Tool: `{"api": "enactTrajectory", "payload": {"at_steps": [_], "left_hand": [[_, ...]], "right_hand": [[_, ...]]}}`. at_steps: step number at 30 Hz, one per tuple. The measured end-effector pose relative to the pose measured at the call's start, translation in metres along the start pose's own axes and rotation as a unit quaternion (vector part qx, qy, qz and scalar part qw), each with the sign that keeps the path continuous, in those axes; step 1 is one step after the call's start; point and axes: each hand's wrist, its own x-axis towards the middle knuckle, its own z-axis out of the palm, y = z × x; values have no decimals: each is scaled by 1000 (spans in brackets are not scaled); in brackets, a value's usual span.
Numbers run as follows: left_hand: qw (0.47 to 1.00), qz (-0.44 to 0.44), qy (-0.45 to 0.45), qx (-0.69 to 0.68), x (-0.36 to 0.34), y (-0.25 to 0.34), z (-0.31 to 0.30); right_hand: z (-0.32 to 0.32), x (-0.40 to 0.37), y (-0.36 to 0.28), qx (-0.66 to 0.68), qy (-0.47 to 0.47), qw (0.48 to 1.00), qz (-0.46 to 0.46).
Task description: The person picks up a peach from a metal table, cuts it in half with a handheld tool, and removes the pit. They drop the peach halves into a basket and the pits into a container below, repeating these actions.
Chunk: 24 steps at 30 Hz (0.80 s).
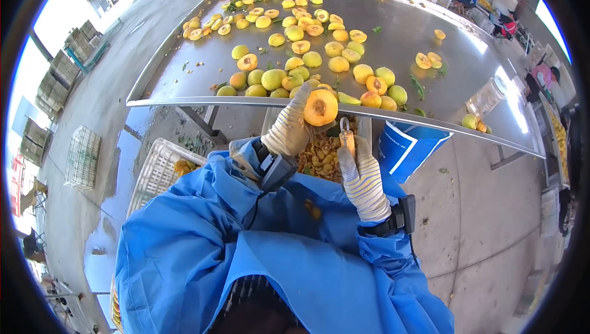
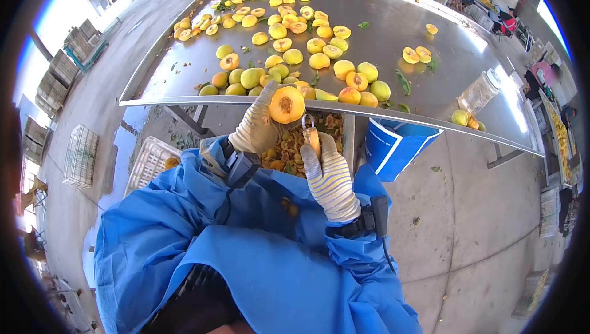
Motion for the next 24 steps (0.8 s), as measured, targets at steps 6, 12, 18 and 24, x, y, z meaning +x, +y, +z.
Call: {"api": "enactTrajectory", "payload": {"at_steps": [6, 12, 18, 24], "left_hand": [[994, 90, 20, 51, -33, -16, 11], [998, 63, -19, 23, -33, -18, 5], [995, 91, -22, -12, -35, -36, 2], [994, 101, -24, 26, -42, -47, -4]], "right_hand": [[14, -3, -6, -49, -25, 998, 7], [19, -9, 8, -110, -32, 993, 29], [39, -16, 22, 2, -15, 997, 78], [23, -8, -11, 289, -115, 896, 317]]}}
